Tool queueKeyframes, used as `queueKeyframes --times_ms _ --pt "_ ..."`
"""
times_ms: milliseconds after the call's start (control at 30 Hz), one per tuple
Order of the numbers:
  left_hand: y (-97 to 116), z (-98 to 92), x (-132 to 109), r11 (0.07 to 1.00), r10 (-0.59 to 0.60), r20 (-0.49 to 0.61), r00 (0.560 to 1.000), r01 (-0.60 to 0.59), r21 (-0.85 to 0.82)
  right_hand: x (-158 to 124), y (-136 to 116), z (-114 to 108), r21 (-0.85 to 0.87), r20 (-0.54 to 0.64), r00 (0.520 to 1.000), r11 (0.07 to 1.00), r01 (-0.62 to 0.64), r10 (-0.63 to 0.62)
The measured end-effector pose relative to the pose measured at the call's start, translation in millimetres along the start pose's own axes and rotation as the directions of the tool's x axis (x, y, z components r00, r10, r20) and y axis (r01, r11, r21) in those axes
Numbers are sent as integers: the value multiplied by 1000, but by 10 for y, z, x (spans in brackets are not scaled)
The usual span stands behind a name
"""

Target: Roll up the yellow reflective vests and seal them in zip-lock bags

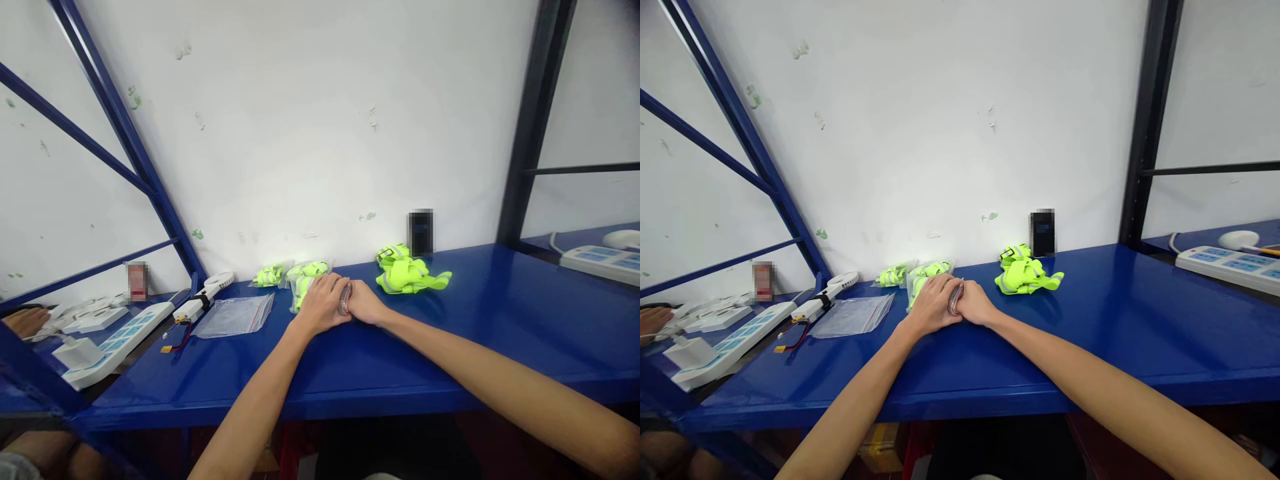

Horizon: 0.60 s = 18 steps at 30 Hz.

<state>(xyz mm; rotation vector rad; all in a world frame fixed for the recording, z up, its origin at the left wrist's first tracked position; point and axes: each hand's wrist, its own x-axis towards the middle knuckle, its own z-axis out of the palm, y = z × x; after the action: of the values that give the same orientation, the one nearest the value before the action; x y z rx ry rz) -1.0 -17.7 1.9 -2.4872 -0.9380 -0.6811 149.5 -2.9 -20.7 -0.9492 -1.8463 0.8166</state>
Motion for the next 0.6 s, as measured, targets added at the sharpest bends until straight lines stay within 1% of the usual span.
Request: queueKeyframes --times_ms 100,200,333,400,467,533,600 --pt "10 -14 -2 999 41 -12 999 -41 25 -8 10 -80 78 147 988 996 44 -55" --pt "-18 -5 -32 997 81 -11 997 -81 -4 0 75 -118 73 201 975 994 84 -97" --pt "-68 34 -77 991 117 13 993 -116 -72 31 164 -67 -62 175 981 994 92 -80" --pt "-70 24 -81 991 98 -5 995 -98 -88 49 157 -32 -106 145 986 989 101 -85" --pt "-54 -30 -68 990 84 -34 996 -87 -109 65 114 -11 -115 95 990 987 117 -106" --pt "-33 -120 -41 985 84 -88 993 -96 -142 71 54 -13 -97 61 990 986 133 -128" --pt "-22 -219 -13 978 74 -205 976 -112 -179 63 0 -39 -52 90 987 989 137 -132"
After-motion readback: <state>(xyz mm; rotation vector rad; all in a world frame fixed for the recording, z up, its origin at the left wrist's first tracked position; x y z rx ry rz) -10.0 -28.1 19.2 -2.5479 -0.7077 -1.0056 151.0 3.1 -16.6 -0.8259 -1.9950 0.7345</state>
